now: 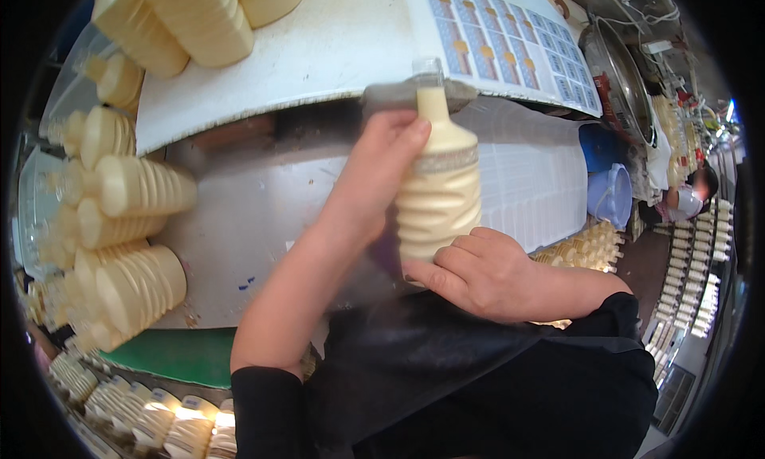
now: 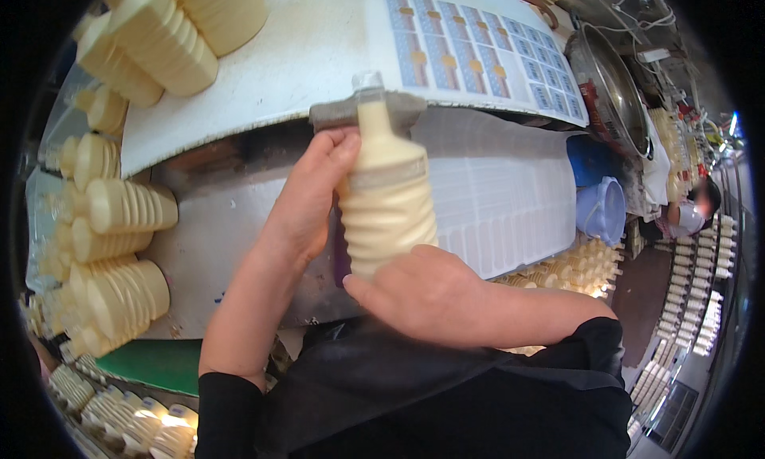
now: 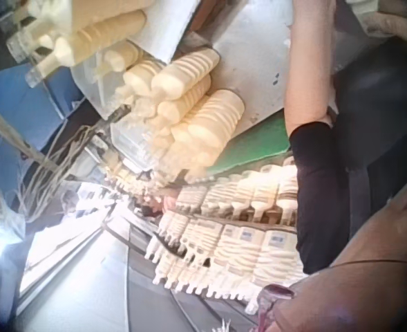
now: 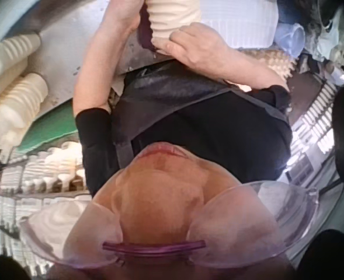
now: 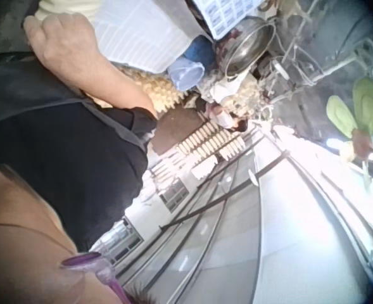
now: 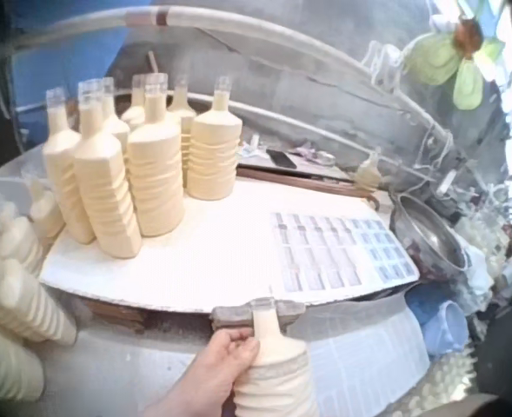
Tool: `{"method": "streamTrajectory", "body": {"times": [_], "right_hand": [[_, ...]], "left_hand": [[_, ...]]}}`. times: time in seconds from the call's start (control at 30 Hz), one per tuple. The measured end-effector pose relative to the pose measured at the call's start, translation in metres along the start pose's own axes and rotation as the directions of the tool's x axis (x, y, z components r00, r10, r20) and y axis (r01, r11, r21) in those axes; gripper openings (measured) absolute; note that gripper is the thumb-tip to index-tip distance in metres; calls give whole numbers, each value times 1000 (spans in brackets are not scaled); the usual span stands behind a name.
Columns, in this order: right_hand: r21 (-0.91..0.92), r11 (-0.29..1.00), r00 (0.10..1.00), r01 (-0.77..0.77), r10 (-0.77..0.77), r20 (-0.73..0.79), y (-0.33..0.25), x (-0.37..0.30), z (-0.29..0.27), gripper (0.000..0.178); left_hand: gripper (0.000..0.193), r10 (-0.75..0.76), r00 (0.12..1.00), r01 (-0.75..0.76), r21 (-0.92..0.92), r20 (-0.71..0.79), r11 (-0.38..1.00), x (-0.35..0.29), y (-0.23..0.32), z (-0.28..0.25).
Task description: The person applies adhesive labels to cream-colored plastic bottles on a workbench. They peel labels from a sheet, wrap them around each bottle, smooth them, and place the labeled bottles on a nearby table. The person repeats this process for multiple bottles.
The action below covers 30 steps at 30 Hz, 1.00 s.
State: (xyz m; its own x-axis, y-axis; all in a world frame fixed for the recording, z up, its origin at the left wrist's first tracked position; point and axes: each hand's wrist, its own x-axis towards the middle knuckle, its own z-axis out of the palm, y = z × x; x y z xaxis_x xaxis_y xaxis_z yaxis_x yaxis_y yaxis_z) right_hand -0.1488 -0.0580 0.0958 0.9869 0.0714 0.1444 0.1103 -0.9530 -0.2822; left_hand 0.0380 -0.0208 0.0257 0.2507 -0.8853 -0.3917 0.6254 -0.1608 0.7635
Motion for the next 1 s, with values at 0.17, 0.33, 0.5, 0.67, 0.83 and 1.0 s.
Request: {"method": "streamTrajectory", "body": {"times": [0.17, 0.33, 0.5, 0.67, 0.83, 1.0], "right_hand": [[201, 834, 798, -513, 550, -245, 25, -43, -8, 34], [425, 353, 336, -834, 935, -117, 64, -95, 61, 32], [18, 529, 524, -848, 844, -115, 78, -118, 81, 49], [180, 847, 789, -501, 532, -309, 104, -68, 4, 34], [296, 955, 980, -38, 94, -178, 112, 29, -53, 29], [395, 866, 946, 307, -232, -226, 49, 92, -68, 37]], "left_hand": [[38, -57, 997, 49, 138, 56, 989, -20, 23, -14], [32, 110, 989, -71, 334, -100, 940, -75, 28, -18], [33, 479, 843, -305, 515, -246, 801, -143, 47, 1], [38, 803, 573, -97, 959, -165, 267, -185, 70, 9], [38, 874, 405, 149, 963, -266, 224, -208, 50, 8], [38, 763, 377, 292, 849, -525, 441, -228, 10, -2]]}}
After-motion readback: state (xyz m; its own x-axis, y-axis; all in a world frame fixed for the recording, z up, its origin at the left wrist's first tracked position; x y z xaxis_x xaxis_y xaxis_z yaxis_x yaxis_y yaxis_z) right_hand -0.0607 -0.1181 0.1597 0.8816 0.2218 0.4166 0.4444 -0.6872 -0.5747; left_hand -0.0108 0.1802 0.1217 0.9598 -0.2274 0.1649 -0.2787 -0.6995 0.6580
